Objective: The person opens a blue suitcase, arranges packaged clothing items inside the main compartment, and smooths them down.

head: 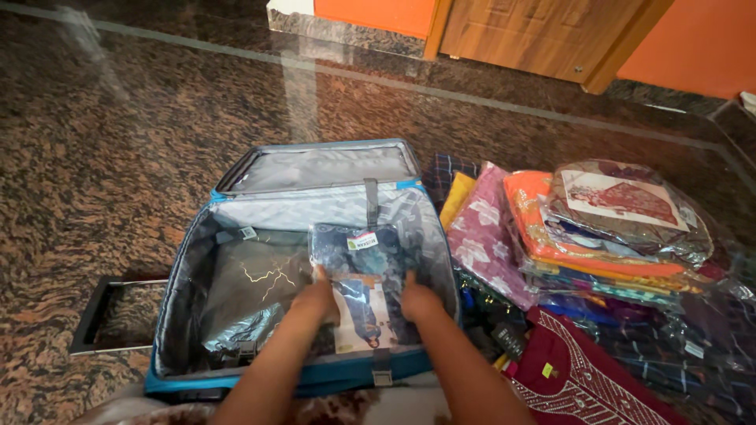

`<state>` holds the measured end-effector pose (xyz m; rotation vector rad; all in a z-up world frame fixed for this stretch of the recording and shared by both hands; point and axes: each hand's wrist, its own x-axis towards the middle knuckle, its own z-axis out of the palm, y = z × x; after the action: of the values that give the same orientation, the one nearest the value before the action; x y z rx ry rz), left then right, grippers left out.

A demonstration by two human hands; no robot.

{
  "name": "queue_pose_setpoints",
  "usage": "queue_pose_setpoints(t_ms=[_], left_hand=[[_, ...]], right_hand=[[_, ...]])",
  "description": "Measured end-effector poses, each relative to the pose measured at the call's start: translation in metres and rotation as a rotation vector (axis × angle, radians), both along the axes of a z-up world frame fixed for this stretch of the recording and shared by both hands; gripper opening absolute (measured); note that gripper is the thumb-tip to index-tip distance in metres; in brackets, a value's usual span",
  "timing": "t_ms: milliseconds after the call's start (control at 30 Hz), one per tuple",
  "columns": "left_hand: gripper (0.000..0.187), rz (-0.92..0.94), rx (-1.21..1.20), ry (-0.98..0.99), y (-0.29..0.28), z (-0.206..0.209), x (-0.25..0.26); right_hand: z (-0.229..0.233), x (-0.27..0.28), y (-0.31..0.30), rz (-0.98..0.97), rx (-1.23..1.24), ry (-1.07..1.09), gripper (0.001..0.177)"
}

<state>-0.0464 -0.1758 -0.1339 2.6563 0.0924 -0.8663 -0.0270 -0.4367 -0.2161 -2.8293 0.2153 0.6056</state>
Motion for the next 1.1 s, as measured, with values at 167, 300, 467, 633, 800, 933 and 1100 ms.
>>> queue_pose_setpoints(t_ms=[167, 300, 467, 633, 800, 933, 1100], left_hand=[[0.159, -0.201, 0.088, -0.019, -0.024, -0.061, 0.02], [0.159, -0.264, 0.137, 0.04, -0.028, -0.064, 0.023], [0.157, -0.087, -0.065, -0.015, -0.019, -0.035, 0.011], [0.154, 0.042, -0.003, 0.052, -0.014, -0.011, -0.001], [0.147, 0.019, 0.04, 0.0, -0.012, 0.002, -0.017], [0.091, -0.291, 0.057, -0.003, -0.027, -0.006, -0.014], [0.048, -0.672, -0.241, 0.556, -0.025, -0.033, -0.013]], right_hand=[[0.034, -0.018, 0.013, -0.115, -0.059, -0.189, 0.058], [0.027, -0.022, 0.015, -0.072, -0.103, -0.237, 0.056], [-0.008, -0.01, 0.006, -0.08, -0.041, -0.194, 0.073], [0.007, -0.009, 0.004, -0.013, 0.004, 0.125, 0.092], [0.037, -0.025, 0.019, 0.285, -0.205, -0.115, 0.061], [0.04, -0.036, 0.03, 0.626, -0.146, 0.368, 0.047], [0.02, -0.022, 0.022, 0.658, -0.094, 0.586, 0.05]])
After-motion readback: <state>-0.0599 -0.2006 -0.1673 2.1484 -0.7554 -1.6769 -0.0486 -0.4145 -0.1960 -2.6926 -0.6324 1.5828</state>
